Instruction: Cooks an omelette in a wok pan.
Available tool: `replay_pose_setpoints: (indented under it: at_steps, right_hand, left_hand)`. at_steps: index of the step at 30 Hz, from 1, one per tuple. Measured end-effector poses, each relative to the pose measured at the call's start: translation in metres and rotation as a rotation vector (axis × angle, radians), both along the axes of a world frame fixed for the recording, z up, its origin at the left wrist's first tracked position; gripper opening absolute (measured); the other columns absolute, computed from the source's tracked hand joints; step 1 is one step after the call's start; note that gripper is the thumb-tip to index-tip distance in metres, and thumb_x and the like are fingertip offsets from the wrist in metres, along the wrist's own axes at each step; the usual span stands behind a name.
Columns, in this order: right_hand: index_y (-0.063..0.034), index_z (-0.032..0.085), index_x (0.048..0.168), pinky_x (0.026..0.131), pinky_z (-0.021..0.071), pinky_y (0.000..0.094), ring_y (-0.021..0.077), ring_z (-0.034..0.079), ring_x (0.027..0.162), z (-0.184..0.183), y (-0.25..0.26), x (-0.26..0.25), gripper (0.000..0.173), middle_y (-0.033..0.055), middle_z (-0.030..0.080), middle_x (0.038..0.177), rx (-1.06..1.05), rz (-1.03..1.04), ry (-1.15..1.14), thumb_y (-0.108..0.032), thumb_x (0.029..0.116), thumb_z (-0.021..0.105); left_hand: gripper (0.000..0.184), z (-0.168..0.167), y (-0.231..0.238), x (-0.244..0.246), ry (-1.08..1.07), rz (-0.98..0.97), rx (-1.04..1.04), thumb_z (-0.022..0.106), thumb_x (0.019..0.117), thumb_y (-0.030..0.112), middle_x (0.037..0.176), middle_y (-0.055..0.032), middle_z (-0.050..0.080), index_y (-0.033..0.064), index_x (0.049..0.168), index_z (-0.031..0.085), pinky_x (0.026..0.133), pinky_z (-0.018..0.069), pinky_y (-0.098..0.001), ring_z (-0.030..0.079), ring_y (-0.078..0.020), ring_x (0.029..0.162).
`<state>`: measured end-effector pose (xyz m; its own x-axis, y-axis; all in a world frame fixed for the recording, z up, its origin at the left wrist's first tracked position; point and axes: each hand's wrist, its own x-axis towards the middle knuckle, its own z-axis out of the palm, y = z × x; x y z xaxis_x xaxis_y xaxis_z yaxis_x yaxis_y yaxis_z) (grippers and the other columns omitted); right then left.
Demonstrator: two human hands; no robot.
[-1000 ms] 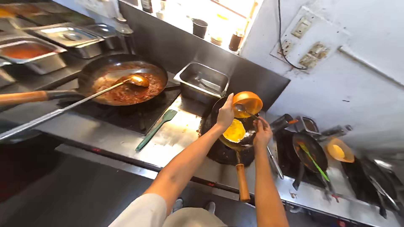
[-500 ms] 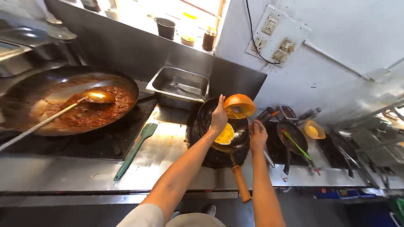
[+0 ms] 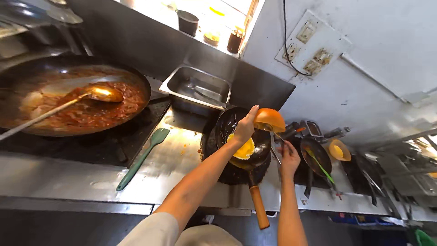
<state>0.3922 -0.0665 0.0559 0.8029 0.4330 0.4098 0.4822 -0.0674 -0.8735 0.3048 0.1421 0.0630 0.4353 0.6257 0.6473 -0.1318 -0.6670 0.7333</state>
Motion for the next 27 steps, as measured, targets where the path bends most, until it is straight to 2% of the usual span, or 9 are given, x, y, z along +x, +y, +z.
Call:
replay_pose_setpoints:
  at_steps: [4, 7, 9, 11, 16, 18, 21, 24, 27]
  right_hand:
    - [-0.0082, 0.078, 0.112, 0.087, 0.0614, 0.0426, 0.0170, 0.075, 0.093, 0.011, -0.009, 0.003, 0.022, 0.0064, 0.078, 0.107, -0.469, 0.229, -0.425, -0.008, 0.0994, 0.061]
    - [-0.0095, 0.079, 0.110, 0.082, 0.0604, 0.0469, 0.0202, 0.074, 0.087, 0.002, -0.015, 0.003, 0.019, 0.0076, 0.078, 0.101, -0.561, 0.218, -0.387, -0.009, 0.0997, 0.062]
    - [-0.0053, 0.077, 0.109, 0.079, 0.0628, 0.0390, 0.0151, 0.074, 0.083, 0.008, -0.012, -0.001, 0.020, 0.0069, 0.077, 0.097, -0.450, 0.188, -0.321, -0.010, 0.0991, 0.061]
    - [0.0012, 0.073, 0.111, 0.075, 0.0627, 0.0270, 0.0071, 0.072, 0.078, 0.029, 0.006, -0.025, 0.020, 0.0045, 0.076, 0.093, -0.230, 0.212, -0.203, -0.009, 0.0981, 0.061]
    - [-0.0018, 0.074, 0.112, 0.077, 0.0636, 0.0369, 0.0146, 0.073, 0.082, 0.028, 0.109, -0.118, 0.018, 0.0087, 0.076, 0.100, -0.228, 0.529, -0.201, -0.008, 0.0978, 0.063]
    - [-0.0045, 0.075, 0.112, 0.078, 0.0633, 0.0407, 0.0177, 0.075, 0.082, -0.001, 0.160, -0.149, 0.020, 0.0097, 0.077, 0.098, -0.377, 0.539, -0.103, -0.012, 0.0995, 0.062]
    - [-0.0028, 0.068, 0.126, 0.083, 0.0611, 0.0449, 0.0251, 0.074, 0.089, -0.033, 0.207, -0.181, 0.028, 0.0166, 0.074, 0.108, -0.553, 0.507, 0.332, -0.017, 0.1036, 0.058]
    - [0.0009, 0.053, 0.144, 0.094, 0.0565, 0.0506, 0.0327, 0.070, 0.106, -0.033, 0.196, -0.185, 0.049, 0.0240, 0.067, 0.125, -0.635, 0.664, 0.508, -0.019, 0.1002, 0.064]
    - [-0.0047, 0.053, 0.147, 0.096, 0.0581, 0.0474, 0.0262, 0.070, 0.110, 0.014, 0.117, -0.157, 0.048, 0.0160, 0.067, 0.132, -0.536, 0.754, 0.175, -0.022, 0.1028, 0.061]
  left_hand:
    - [0.058, 0.019, 0.019, -0.056, 0.056, 0.170, -0.046, 0.050, 0.0960, -0.011, 0.146, -0.0161, 0.059, 0.0046, 0.152, 0.047, 0.095, 0.0580, -0.0526, 0.070, -0.0334, 0.116]
    - [0.055, 0.027, 0.030, -0.160, 0.185, 0.349, -0.218, 0.048, 0.1002, -0.004, 0.146, -0.0198, 0.057, 0.0012, 0.154, 0.041, 0.108, 0.0502, -0.0494, 0.062, -0.0310, 0.128]
    - [0.053, 0.011, 0.035, -0.220, 0.308, 0.520, -0.386, 0.049, 0.1003, 0.001, 0.136, -0.0255, 0.062, 0.0007, 0.153, 0.041, 0.103, 0.0504, -0.0582, 0.064, -0.0381, 0.122]
    - [0.056, -0.024, 0.036, -0.254, 0.404, 0.576, -0.600, 0.049, 0.0991, 0.002, 0.139, -0.0304, 0.057, -0.0006, 0.154, 0.039, 0.105, 0.0439, -0.0657, 0.057, -0.0459, 0.127]
    - [0.053, -0.123, 0.055, -0.250, 0.363, 0.518, -1.057, 0.050, 0.1043, 0.013, 0.132, -0.0294, 0.059, 0.0048, 0.154, 0.035, 0.087, 0.0596, -0.0605, 0.070, -0.0414, 0.106]
    - [0.051, -0.130, 0.055, -0.244, 0.377, 0.535, -1.080, 0.049, 0.1056, 0.019, 0.129, -0.0296, 0.061, 0.0024, 0.152, 0.036, 0.090, 0.0576, -0.0598, 0.069, -0.0409, 0.107]
    - [0.055, -0.121, 0.050, -0.248, 0.316, 0.482, -1.106, 0.043, 0.1110, 0.033, 0.138, -0.0308, 0.055, 0.0002, 0.155, 0.033, 0.097, 0.0542, -0.0582, 0.064, -0.0411, 0.117]
    - [0.061, -0.103, 0.029, -0.263, 0.296, 0.424, -1.113, 0.043, 0.1112, 0.037, 0.147, -0.0302, 0.048, 0.0054, 0.160, 0.023, 0.094, 0.0565, -0.0558, 0.064, -0.0418, 0.116]
    - [0.059, -0.097, -0.012, -0.297, 0.354, 0.377, -0.971, 0.047, 0.1100, 0.031, 0.151, -0.0277, 0.045, 0.0035, 0.158, 0.026, 0.096, 0.0552, -0.0555, 0.063, -0.0394, 0.121]
